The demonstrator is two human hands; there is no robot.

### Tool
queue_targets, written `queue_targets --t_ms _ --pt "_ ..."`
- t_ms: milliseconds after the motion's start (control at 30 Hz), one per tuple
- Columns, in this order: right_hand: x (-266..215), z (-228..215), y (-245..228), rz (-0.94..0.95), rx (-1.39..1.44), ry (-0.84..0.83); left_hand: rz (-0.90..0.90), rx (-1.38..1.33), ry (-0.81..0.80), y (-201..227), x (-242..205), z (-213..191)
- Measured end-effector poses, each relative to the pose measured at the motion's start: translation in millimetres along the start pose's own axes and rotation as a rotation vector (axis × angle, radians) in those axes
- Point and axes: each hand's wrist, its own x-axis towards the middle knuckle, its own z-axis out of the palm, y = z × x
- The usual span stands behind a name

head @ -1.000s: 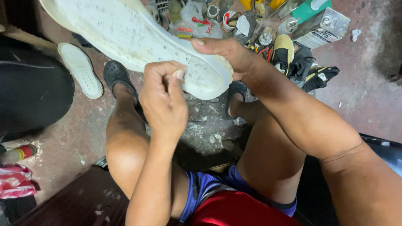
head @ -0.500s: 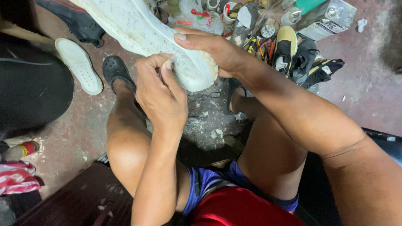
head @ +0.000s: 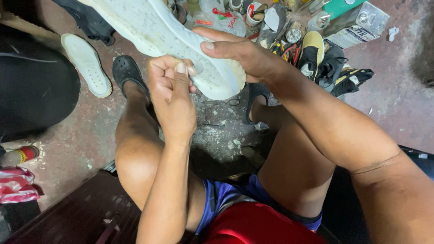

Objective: The person cleans a white shoe sole by hand, using a cloth to wipe the surface and a small tool to scrape debris from the tread. The person repeatedly rubs and scrapes different areas of the sole, then wipes the surface again.

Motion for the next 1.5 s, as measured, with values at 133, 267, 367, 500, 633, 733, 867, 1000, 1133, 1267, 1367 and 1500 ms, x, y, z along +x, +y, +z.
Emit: queue_targets --t_ms 133,267,367,500,633,733,867,1000,1133,1267,1367,1500 --pt "0.9 2.0 6.5 0.037 -0.096 0.024 0.034 0.106 0.044 -12.6 3.7 1.9" --pt "6.9 -1.6 8.6 0.052 -0.037 0.045 0.064 0.303 0.019 -9.7 5.3 2.4" --pt "-1.7 -10.7 6.3 0.055 -0.019 0.081 -0.041 0.313 -0.112 2.0 7.8 1.6" --pt "-12.1 -23.5 4.9 0.079 -0.066 0.123 -0.119 0.299 -0.224 17.6 6.3 7.9" --pt "-16.5 -27.4 10.4 0.079 -0.065 0.112 0.168 0.793 -0.157 27.4 -2.6 14.8" --pt "-18.6 -27.6 8.5 0.060 -0.038 0.118 0.171 0.787 -0.193 31.0 -2.2 15.4" --pt "-17.6 -26.2 3.9 0.065 -0.038 0.034 -0.083 0.542 -0.282 36.4 5.8 6.8" --pt "-19.6 -27.6 4.3 0.054 0.054 0.014 -0.100 0.379 -0.347 36.8 8.4 4.3" --pt "-12.6 -29.9 7.1 0.024 0.068 -0.013 0.107 0.535 -0.261 36.6 0.5 8.3" --pt "-7.0 -29.5 13.6 -0.007 0.147 0.021 0.382 0.698 -0.152 33.1 -11.3 20.5" --pt "-3.3 -27.4 14.2 0.014 0.201 0.028 0.417 0.718 -0.099 34.2 -15.7 24.9" --pt "-4.2 -24.4 10.2 -0.057 0.137 -0.080 0.132 0.492 -0.077 34.9 -12.0 20.8"
